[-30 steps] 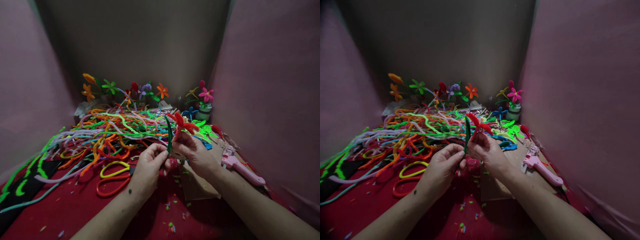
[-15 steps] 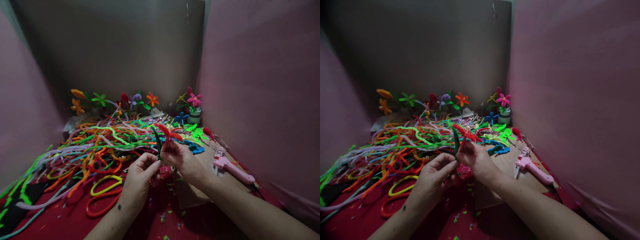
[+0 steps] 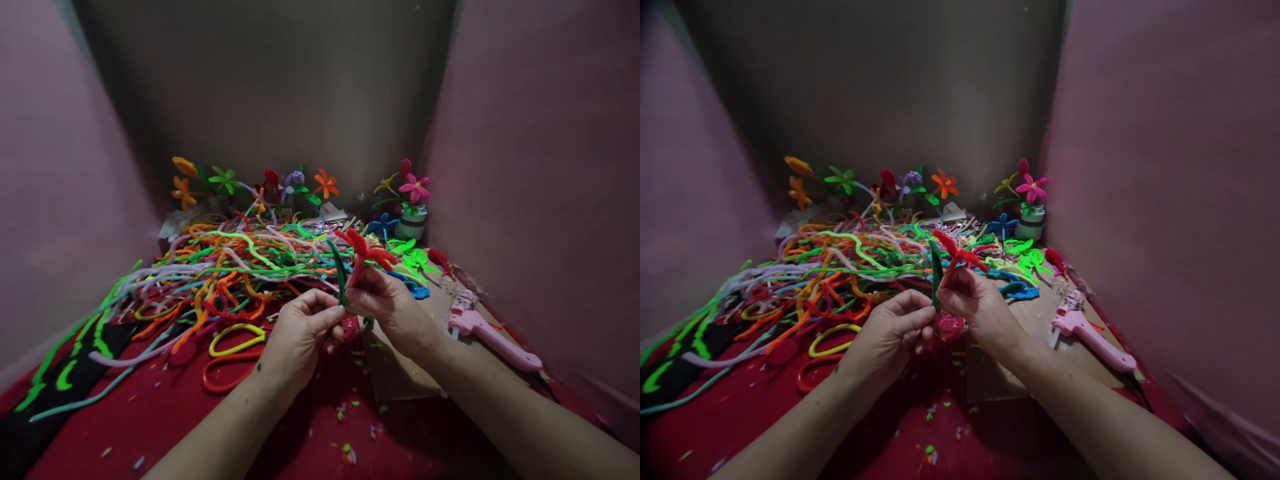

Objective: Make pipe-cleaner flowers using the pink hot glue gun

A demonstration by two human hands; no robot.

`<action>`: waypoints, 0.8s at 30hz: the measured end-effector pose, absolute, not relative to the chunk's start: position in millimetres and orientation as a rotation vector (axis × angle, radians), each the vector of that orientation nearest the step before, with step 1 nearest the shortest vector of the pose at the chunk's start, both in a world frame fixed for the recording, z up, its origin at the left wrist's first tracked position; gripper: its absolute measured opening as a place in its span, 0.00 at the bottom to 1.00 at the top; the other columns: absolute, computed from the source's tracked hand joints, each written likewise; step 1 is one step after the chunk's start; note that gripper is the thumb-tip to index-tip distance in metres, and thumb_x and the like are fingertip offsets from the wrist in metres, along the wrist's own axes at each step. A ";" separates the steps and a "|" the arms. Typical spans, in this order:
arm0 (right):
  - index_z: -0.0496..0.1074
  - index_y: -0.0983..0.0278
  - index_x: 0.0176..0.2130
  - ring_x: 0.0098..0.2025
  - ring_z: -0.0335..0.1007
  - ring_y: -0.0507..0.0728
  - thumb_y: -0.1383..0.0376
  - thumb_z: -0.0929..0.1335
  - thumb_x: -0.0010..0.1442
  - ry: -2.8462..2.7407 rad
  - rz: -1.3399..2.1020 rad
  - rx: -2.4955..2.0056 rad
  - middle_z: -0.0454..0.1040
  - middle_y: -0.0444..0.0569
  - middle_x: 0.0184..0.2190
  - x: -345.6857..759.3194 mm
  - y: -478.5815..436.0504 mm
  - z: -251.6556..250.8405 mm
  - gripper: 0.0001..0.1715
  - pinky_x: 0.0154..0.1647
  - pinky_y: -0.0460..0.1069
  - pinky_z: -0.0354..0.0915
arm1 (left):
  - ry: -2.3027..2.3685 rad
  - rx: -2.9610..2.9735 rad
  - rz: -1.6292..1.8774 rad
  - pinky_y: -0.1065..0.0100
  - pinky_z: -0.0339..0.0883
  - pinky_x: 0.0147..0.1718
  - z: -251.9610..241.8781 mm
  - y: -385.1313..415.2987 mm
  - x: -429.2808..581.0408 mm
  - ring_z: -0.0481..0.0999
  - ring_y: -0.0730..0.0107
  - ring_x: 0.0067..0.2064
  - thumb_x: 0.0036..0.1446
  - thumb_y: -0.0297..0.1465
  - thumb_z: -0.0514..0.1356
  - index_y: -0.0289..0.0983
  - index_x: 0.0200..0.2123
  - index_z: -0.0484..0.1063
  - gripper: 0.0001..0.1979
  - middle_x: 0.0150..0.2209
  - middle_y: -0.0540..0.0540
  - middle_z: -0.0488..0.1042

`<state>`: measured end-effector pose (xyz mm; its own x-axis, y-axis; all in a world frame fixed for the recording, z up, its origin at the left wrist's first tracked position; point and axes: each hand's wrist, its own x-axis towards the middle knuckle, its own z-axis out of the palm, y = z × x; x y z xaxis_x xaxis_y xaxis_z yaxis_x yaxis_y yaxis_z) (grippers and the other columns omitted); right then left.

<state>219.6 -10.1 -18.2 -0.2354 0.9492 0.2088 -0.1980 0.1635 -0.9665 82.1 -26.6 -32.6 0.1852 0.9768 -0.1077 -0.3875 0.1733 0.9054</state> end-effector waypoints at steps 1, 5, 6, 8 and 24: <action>0.66 0.64 0.27 0.27 0.56 0.49 0.62 0.71 0.47 -1.347 1.321 -0.807 0.62 0.39 0.23 219.3 -10.2 -17.9 0.10 0.30 0.46 0.55 | 0.850 0.875 1.154 0.79 0.53 0.13 -32.5 -26.4 81.9 0.65 0.80 0.17 0.44 0.28 0.64 0.35 0.26 0.66 0.08 0.16 0.54 0.67; 0.67 0.64 0.27 0.27 0.57 0.49 0.62 0.70 0.49 -1.373 1.311 -0.814 0.63 0.40 0.24 219.0 -10.2 -18.0 0.09 0.30 0.46 0.56 | 0.873 0.887 1.128 0.80 0.51 0.12 -30.9 -27.7 81.7 0.62 0.82 0.16 0.44 0.28 0.64 0.35 0.27 0.66 0.09 0.17 0.55 0.66; 0.67 0.64 0.28 0.27 0.57 0.49 0.63 0.70 0.49 -1.380 1.300 -0.810 0.63 0.41 0.24 219.3 -10.1 -18.5 0.08 0.30 0.46 0.56 | 0.887 0.886 1.125 0.80 0.51 0.13 -30.2 -28.4 82.0 0.61 0.83 0.16 0.44 0.29 0.64 0.35 0.27 0.66 0.09 0.17 0.55 0.65; 0.68 0.63 0.29 0.28 0.57 0.49 0.64 0.69 0.50 -1.380 1.287 -0.801 0.64 0.41 0.26 219.9 -9.8 -20.0 0.06 0.31 0.46 0.57 | 0.896 0.877 1.129 0.80 0.50 0.14 -28.6 -30.0 82.7 0.59 0.85 0.16 0.45 0.29 0.64 0.35 0.27 0.65 0.09 0.16 0.56 0.64; 0.69 0.66 0.27 0.25 0.60 0.49 0.59 0.70 0.50 -1.385 1.408 -0.867 0.66 0.42 0.22 222.2 -6.6 -26.8 0.12 0.28 0.46 0.58 | 0.864 0.875 1.197 0.80 0.54 0.17 -22.4 -31.2 81.4 0.59 0.84 0.19 0.46 0.28 0.63 0.34 0.28 0.65 0.08 0.18 0.55 0.63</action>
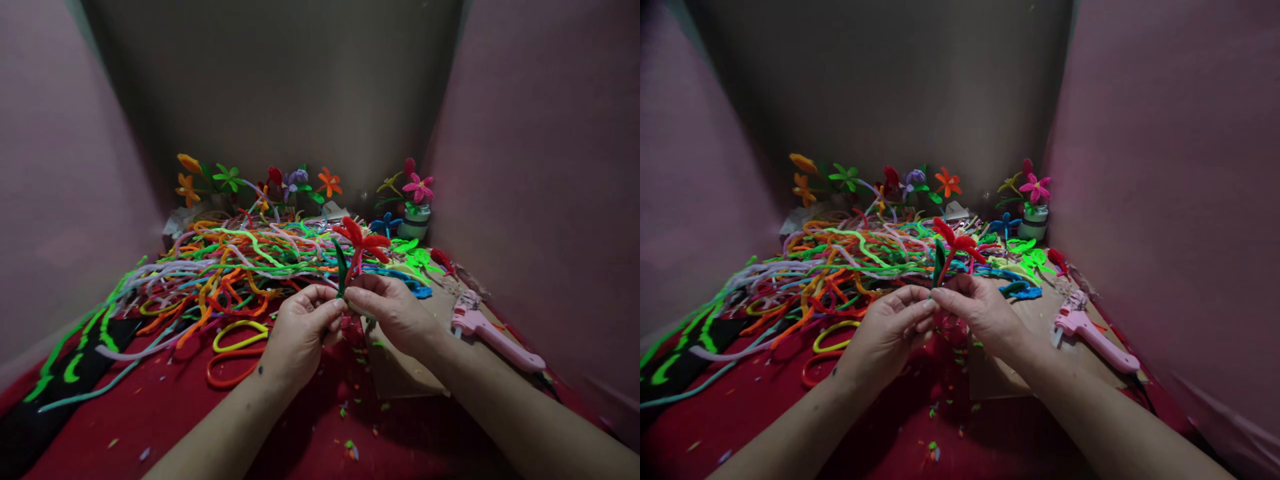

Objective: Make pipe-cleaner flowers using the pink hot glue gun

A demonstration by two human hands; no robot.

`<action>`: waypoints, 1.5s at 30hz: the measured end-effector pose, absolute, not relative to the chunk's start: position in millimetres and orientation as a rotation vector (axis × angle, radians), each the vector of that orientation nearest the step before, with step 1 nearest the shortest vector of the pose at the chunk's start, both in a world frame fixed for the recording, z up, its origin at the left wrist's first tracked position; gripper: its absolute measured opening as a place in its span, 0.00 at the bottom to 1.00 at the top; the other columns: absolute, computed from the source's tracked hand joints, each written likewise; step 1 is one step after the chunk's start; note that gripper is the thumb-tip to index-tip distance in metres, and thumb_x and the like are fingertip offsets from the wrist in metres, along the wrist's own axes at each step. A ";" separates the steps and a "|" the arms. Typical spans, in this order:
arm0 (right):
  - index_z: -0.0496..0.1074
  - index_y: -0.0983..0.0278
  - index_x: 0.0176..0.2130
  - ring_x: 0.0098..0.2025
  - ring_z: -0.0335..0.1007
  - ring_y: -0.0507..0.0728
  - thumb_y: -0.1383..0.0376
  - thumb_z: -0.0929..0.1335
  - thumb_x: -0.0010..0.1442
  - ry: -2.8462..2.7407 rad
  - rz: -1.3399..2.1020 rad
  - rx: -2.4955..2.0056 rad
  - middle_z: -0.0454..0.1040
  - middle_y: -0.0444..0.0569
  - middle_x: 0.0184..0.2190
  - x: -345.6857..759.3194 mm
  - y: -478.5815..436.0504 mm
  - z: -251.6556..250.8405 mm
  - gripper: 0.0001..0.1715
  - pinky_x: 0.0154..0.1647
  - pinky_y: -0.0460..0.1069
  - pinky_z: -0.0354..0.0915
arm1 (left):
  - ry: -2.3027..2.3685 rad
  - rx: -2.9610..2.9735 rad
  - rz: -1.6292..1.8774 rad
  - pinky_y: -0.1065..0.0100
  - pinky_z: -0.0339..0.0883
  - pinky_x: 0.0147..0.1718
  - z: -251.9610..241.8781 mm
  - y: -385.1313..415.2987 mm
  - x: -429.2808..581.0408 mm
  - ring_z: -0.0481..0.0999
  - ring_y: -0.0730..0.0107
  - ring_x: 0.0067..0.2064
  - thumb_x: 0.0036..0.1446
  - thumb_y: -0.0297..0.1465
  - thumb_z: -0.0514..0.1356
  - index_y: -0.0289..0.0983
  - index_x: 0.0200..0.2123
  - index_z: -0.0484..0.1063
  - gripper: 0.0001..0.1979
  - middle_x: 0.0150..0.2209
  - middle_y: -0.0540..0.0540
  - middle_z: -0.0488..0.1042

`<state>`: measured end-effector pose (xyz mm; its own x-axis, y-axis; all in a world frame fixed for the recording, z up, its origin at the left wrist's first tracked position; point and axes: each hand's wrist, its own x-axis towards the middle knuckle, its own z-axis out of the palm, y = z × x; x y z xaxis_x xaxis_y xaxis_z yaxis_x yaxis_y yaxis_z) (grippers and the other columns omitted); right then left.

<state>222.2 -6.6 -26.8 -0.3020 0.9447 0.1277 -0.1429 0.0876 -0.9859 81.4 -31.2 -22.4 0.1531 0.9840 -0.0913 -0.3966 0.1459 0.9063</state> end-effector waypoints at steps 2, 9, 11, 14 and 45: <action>0.70 0.67 0.27 0.25 0.61 0.50 0.63 0.70 0.48 -1.428 1.383 -0.907 0.67 0.42 0.23 223.0 -7.7 -23.4 0.08 0.28 0.46 0.58 | 0.876 0.884 1.196 0.80 0.54 0.17 -22.7 -31.5 81.7 0.59 0.84 0.19 0.46 0.28 0.63 0.34 0.28 0.65 0.08 0.17 0.55 0.63; 0.71 0.66 0.25 0.26 0.62 0.50 0.70 0.67 0.45 -1.544 1.182 -0.998 0.69 0.43 0.22 222.8 -10.5 -16.0 0.02 0.28 0.46 0.58 | 0.892 0.958 1.208 0.80 0.53 0.17 -27.6 -30.8 81.1 0.59 0.83 0.18 0.47 0.29 0.63 0.34 0.28 0.66 0.07 0.17 0.55 0.64; 0.70 0.67 0.24 0.26 0.62 0.50 0.70 0.67 0.46 -1.551 1.160 -0.985 0.68 0.43 0.21 221.4 -10.3 -16.9 0.02 0.29 0.46 0.58 | 0.894 0.963 1.183 0.79 0.53 0.16 -28.0 -30.2 80.4 0.59 0.83 0.18 0.47 0.29 0.62 0.35 0.28 0.65 0.07 0.16 0.55 0.64; 0.69 0.67 0.23 0.25 0.61 0.50 0.70 0.66 0.46 -1.540 1.159 -0.961 0.67 0.42 0.20 219.7 -9.3 -18.8 0.02 0.28 0.46 0.58 | 0.907 0.969 1.161 0.79 0.54 0.17 -27.4 -29.8 79.8 0.59 0.82 0.18 0.48 0.29 0.61 0.35 0.27 0.65 0.06 0.16 0.55 0.64; 0.67 0.65 0.23 0.25 0.61 0.49 0.72 0.65 0.46 -1.523 1.065 -0.950 0.66 0.41 0.21 216.9 -16.3 -18.7 0.03 0.26 0.44 0.57 | 0.886 0.870 1.205 0.79 0.56 0.19 -27.7 -28.4 79.3 0.61 0.83 0.19 0.43 0.27 0.65 0.35 0.27 0.66 0.09 0.20 0.55 0.65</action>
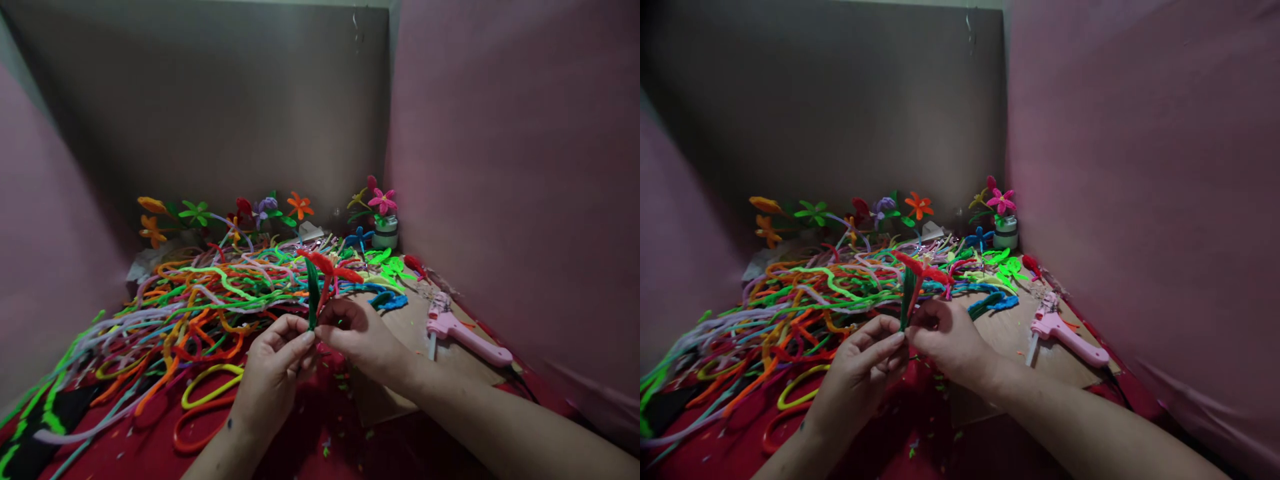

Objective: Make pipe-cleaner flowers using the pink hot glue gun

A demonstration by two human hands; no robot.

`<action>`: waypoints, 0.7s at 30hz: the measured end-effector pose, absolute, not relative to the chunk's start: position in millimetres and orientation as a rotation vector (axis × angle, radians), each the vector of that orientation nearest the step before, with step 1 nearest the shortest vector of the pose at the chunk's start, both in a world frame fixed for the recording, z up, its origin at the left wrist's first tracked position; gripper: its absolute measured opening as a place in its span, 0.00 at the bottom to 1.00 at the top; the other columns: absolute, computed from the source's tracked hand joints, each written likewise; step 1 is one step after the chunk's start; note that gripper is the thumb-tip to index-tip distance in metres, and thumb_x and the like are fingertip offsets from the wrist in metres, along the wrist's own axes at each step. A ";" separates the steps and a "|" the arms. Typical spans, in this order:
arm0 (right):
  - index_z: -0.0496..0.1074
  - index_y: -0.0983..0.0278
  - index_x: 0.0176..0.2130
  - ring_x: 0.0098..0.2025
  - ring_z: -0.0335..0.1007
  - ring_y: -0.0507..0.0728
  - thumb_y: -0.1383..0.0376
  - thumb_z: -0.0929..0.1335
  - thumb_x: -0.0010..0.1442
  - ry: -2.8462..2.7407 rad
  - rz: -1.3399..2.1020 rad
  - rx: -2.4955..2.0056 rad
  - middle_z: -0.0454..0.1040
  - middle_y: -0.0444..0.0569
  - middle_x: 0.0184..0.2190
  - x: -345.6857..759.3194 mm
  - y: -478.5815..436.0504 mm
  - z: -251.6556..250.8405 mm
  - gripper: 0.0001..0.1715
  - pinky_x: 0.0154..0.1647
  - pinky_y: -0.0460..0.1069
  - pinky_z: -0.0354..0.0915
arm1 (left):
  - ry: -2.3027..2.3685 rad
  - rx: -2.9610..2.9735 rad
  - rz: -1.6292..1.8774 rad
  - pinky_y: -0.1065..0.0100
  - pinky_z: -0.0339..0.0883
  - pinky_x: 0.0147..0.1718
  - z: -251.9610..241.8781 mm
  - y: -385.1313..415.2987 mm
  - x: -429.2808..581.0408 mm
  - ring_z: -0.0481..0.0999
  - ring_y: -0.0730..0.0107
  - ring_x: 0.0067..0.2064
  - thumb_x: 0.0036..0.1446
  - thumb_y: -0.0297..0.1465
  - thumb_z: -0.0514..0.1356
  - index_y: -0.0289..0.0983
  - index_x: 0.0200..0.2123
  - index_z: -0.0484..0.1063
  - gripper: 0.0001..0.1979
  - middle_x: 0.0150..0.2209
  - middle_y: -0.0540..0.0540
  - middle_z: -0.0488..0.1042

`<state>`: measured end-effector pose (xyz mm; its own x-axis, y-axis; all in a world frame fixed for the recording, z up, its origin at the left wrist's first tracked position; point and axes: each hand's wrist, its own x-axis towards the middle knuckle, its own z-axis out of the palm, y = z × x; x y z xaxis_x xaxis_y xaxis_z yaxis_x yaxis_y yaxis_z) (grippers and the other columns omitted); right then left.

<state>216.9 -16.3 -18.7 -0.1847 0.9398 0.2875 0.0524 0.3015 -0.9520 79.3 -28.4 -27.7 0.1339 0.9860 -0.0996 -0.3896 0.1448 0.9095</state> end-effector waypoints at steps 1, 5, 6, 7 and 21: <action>0.67 0.65 0.23 0.26 0.61 0.49 0.72 0.65 0.46 -1.538 1.042 -0.948 0.67 0.41 0.21 217.1 -17.2 -18.8 0.03 0.26 0.44 0.57 | 0.885 0.869 1.204 0.79 0.56 0.19 -27.9 -28.1 79.2 0.62 0.83 0.19 0.43 0.27 0.65 0.35 0.27 0.66 0.09 0.20 0.54 0.65; 0.68 0.65 0.24 0.27 0.62 0.50 0.74 0.64 0.47 -1.568 0.997 -0.948 0.67 0.42 0.22 217.9 -21.4 -18.5 0.06 0.27 0.43 0.58 | 0.895 0.868 1.204 0.78 0.57 0.20 -28.3 -28.0 79.6 0.62 0.82 0.20 0.43 0.26 0.65 0.35 0.27 0.66 0.09 0.21 0.53 0.67; 0.68 0.65 0.24 0.27 0.62 0.49 0.75 0.64 0.47 -1.572 0.993 -0.951 0.67 0.42 0.22 218.1 -22.2 -18.3 0.06 0.27 0.44 0.58 | 0.895 0.868 1.204 0.78 0.57 0.20 -28.4 -28.2 79.8 0.62 0.82 0.20 0.42 0.26 0.65 0.35 0.27 0.66 0.09 0.21 0.53 0.66; 0.68 0.65 0.24 0.26 0.62 0.49 0.75 0.64 0.47 -1.575 0.989 -0.952 0.67 0.42 0.22 218.3 -23.0 -18.2 0.06 0.27 0.44 0.58 | 0.895 0.868 1.205 0.78 0.57 0.20 -28.6 -28.4 80.0 0.62 0.82 0.20 0.42 0.26 0.65 0.35 0.27 0.66 0.09 0.20 0.54 0.66; 0.66 0.65 0.22 0.25 0.59 0.49 0.74 0.64 0.46 -1.572 0.955 -0.917 0.64 0.42 0.21 220.4 -23.3 -21.2 0.06 0.25 0.43 0.57 | 0.873 0.926 1.193 0.77 0.57 0.21 -33.8 -27.4 79.6 0.64 0.81 0.22 0.45 0.26 0.63 0.35 0.28 0.67 0.07 0.23 0.53 0.67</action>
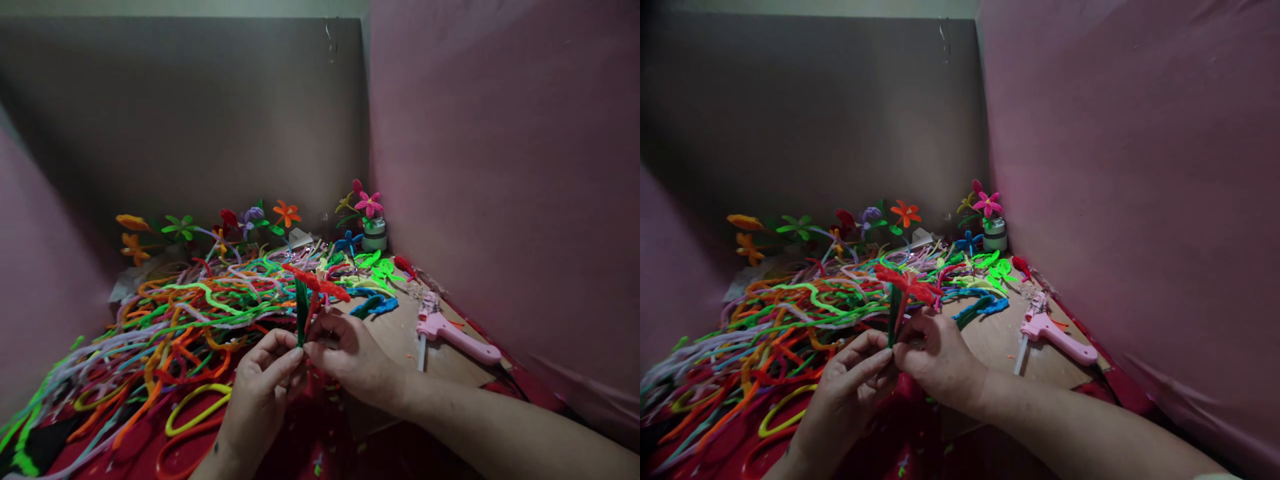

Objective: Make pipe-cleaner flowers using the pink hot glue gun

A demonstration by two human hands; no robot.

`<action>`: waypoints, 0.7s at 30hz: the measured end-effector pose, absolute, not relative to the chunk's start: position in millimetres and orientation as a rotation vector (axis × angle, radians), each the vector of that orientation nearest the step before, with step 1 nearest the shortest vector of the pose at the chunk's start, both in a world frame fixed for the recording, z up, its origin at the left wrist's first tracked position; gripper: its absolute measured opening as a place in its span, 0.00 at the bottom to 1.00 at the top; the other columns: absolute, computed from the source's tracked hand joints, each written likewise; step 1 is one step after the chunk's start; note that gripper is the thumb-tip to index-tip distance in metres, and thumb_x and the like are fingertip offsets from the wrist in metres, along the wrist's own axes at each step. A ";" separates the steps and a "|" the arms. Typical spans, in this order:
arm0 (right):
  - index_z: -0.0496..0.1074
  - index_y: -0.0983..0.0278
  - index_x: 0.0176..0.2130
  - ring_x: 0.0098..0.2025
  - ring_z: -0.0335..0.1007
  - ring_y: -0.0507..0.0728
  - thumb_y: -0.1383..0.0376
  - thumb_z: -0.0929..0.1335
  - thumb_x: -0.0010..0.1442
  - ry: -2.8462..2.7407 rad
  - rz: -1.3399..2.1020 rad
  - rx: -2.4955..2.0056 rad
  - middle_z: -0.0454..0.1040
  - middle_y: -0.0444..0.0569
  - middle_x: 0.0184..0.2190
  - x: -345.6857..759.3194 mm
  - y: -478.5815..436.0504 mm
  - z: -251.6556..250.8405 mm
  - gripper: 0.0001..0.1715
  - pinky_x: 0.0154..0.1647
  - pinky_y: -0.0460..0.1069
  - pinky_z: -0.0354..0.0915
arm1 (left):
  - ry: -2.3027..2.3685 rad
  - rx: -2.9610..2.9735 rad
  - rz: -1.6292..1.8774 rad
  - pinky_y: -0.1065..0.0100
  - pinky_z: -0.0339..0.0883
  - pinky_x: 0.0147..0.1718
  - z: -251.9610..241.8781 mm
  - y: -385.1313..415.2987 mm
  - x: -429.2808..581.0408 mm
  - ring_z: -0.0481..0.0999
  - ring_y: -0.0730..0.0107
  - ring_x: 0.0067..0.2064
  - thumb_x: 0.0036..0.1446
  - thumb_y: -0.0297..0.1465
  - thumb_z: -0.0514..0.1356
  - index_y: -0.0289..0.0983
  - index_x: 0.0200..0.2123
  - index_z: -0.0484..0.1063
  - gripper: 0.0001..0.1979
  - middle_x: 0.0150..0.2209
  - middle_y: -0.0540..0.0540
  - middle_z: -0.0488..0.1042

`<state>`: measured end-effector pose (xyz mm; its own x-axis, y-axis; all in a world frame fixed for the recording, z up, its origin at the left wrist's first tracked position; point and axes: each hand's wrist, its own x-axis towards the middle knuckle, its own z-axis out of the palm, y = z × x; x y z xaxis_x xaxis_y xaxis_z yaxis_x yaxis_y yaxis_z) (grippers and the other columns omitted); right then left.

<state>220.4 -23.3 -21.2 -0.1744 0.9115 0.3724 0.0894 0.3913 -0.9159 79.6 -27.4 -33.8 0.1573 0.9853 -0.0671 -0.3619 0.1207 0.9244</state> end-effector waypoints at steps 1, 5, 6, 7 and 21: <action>0.66 0.65 0.22 0.25 0.59 0.49 0.74 0.64 0.46 -1.573 0.950 -0.915 0.64 0.42 0.21 220.5 -23.5 -21.0 0.06 0.25 0.43 0.57 | 0.876 0.920 1.193 0.77 0.57 0.21 -33.9 -27.7 79.6 0.64 0.81 0.22 0.45 0.26 0.64 0.35 0.28 0.67 0.07 0.23 0.53 0.67; 0.67 0.65 0.22 0.24 0.59 0.49 0.75 0.64 0.45 -1.579 0.939 -0.937 0.65 0.41 0.20 221.5 -23.3 -20.1 0.07 0.24 0.43 0.57 | 0.888 0.894 1.201 0.77 0.56 0.20 -34.8 -27.8 80.2 0.63 0.81 0.21 0.43 0.26 0.65 0.35 0.27 0.67 0.09 0.22 0.53 0.66; 0.67 0.65 0.22 0.24 0.59 0.49 0.75 0.64 0.45 -1.581 0.932 -0.946 0.65 0.41 0.20 221.7 -23.0 -20.2 0.07 0.24 0.43 0.57 | 0.886 0.894 1.203 0.77 0.56 0.20 -35.0 -27.5 80.3 0.63 0.81 0.20 0.43 0.26 0.65 0.35 0.27 0.67 0.09 0.22 0.53 0.66; 0.68 0.65 0.23 0.25 0.59 0.49 0.75 0.64 0.45 -1.582 0.922 -0.955 0.65 0.41 0.21 221.8 -22.6 -20.6 0.06 0.24 0.43 0.57 | 0.883 0.894 1.206 0.77 0.56 0.20 -35.1 -27.3 80.4 0.62 0.81 0.20 0.43 0.26 0.65 0.35 0.27 0.67 0.09 0.22 0.53 0.66; 0.68 0.65 0.22 0.26 0.61 0.50 0.76 0.64 0.46 -1.586 0.899 -0.919 0.67 0.43 0.23 220.0 -23.8 -22.7 0.07 0.26 0.43 0.58 | 0.876 0.924 1.193 0.78 0.54 0.20 -36.4 -27.6 80.0 0.61 0.82 0.21 0.44 0.28 0.64 0.36 0.28 0.66 0.09 0.21 0.54 0.64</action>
<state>220.0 -23.8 -22.7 -0.1589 0.9009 0.4039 0.1156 0.4233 -0.8986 80.0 -27.6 -36.4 0.1559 0.9853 -0.0700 -0.3612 0.1228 0.9244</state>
